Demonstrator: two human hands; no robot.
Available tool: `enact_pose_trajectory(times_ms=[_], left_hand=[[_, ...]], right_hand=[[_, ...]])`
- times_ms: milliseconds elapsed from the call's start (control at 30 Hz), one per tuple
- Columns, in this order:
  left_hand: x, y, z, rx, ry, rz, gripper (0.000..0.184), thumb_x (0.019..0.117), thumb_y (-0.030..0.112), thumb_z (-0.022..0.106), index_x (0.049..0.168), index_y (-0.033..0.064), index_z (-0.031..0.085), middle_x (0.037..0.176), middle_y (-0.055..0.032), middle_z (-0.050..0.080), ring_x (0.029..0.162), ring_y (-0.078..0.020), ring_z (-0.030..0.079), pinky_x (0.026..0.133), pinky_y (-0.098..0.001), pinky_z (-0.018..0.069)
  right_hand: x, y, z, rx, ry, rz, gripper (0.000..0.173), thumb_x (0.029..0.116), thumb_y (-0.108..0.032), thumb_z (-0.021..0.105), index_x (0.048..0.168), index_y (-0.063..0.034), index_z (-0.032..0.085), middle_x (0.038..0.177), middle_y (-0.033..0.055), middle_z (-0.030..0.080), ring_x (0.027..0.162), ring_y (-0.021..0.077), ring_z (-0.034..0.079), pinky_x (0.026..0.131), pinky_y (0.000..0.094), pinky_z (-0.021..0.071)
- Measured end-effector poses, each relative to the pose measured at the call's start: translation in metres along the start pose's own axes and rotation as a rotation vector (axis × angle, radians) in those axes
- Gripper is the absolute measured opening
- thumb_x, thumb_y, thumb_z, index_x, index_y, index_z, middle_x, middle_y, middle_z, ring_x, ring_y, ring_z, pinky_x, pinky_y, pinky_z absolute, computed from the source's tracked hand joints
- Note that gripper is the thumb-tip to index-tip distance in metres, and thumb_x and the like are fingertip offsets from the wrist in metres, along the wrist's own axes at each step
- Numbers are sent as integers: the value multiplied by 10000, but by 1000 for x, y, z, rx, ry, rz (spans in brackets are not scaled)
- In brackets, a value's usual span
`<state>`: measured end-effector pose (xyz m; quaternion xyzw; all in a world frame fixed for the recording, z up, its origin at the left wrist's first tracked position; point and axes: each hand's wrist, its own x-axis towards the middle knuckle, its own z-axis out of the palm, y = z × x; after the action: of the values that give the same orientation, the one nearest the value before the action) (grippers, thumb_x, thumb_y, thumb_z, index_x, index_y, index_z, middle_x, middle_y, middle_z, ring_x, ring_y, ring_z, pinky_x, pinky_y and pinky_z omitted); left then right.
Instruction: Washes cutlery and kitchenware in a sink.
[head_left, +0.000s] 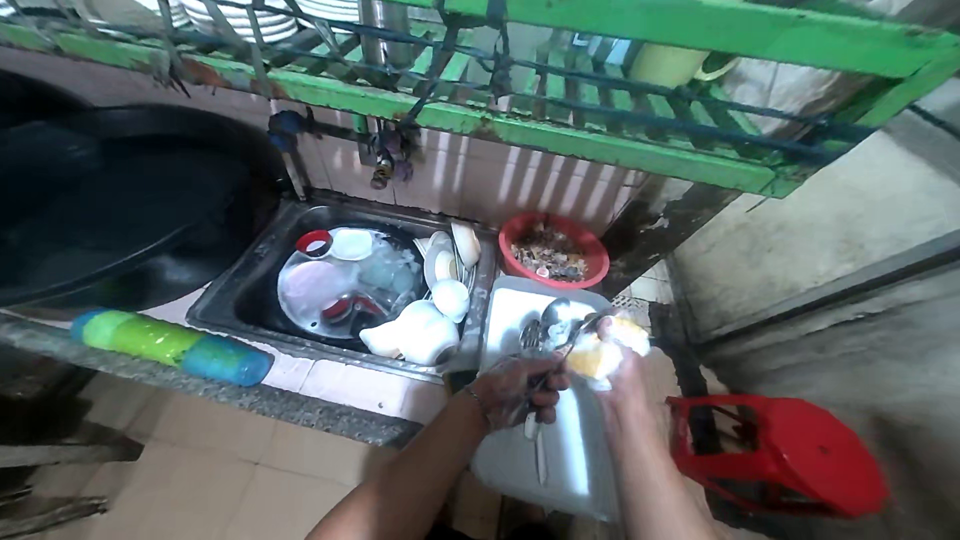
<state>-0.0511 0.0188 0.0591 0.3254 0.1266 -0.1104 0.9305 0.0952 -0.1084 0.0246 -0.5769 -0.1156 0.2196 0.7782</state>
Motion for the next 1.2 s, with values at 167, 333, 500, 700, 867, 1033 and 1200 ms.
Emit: enact_pose_trajectory(times_ms=[167,333,500,700,867,1033,1200], left_hand=[[-2,2,15,160,91,-18,216,1113,198,399,1122,64,569,865,-47,691,561,-88,605,539,-229,540],[9,-7,3,553,389,87,216,1103,199,480,1090,11,584,690,-7,534,513,-63,484,491,-199,433],[8,-4,7,859,418,98,275,1101,231,500,1127,-11,629,751,-45,564,572,-83,486,548,-233,437],[-1,3,12,990,379,122,269,1096,228,509,1133,-6,638,779,-72,580,600,-117,507,581,-273,462],[-1,13,10,889,323,102,286,1100,244,497,1082,-11,627,700,-45,533,519,-90,471,492,-230,419],[-7,11,28,770,277,57,234,1093,216,513,1018,15,605,646,1,506,475,-46,444,451,-178,384],[0,19,29,858,367,84,290,1094,257,519,1112,-12,627,713,-58,555,530,-99,489,508,-235,431]], right_hand=[[-4,10,22,116,85,235,348,1117,-354,383,1120,-98,620,813,19,678,666,90,659,566,270,576],[-15,-23,30,43,18,302,531,1083,-577,308,1312,-177,572,1032,28,707,878,137,700,721,355,609],[8,-17,29,52,197,298,394,1052,-424,531,1286,-107,550,1000,78,658,853,184,666,723,417,588],[5,-41,22,-18,-23,324,246,1072,-316,508,1119,-98,613,834,34,685,710,128,678,620,336,600],[-15,-47,28,13,-79,306,237,1049,-338,548,1092,-129,652,830,18,698,704,111,684,597,310,600],[-6,-54,14,140,-73,213,266,1082,-356,450,1060,-145,612,824,18,690,723,128,692,617,343,607],[-38,-51,46,-11,59,231,219,1017,-280,630,1122,-89,650,806,39,697,659,129,677,560,321,593]])
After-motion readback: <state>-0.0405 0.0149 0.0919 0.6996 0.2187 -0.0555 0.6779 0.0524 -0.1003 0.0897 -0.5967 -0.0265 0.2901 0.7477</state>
